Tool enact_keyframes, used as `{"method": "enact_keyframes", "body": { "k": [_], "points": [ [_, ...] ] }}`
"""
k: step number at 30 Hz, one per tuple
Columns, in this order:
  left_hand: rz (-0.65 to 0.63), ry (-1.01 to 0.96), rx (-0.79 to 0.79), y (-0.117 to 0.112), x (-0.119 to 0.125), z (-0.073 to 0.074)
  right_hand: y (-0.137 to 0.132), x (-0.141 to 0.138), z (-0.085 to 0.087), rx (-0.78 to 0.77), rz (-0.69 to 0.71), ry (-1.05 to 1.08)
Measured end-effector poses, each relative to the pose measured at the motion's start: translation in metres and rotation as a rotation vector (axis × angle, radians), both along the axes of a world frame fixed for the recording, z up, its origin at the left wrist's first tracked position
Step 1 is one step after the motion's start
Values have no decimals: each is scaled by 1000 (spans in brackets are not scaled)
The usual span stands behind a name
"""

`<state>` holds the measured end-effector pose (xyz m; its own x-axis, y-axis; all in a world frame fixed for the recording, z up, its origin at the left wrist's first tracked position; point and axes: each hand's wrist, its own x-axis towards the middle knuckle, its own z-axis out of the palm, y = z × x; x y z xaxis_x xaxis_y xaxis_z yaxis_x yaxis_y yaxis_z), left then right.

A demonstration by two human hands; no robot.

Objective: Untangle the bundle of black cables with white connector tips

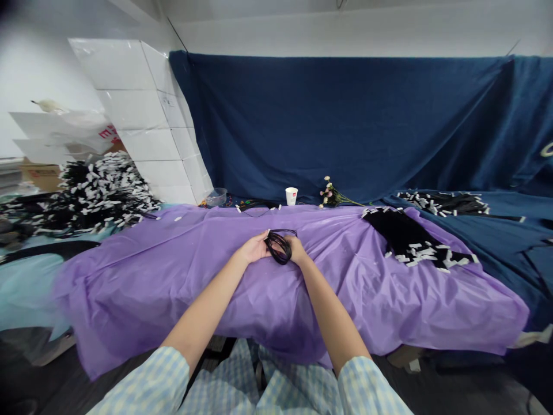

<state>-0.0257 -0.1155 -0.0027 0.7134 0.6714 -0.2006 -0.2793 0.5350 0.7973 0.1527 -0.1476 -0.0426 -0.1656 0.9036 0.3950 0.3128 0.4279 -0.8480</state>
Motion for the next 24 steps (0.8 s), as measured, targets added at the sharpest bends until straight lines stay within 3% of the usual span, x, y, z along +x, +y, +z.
{"method": "enact_keyframes", "body": {
  "k": [16,24],
  "points": [
    [-31,-23,110,-7,2,4,5,5,-7,27,72,-1],
    [-31,18,117,-6,3,0,6,5,-1,43,100,35]
  ]
}}
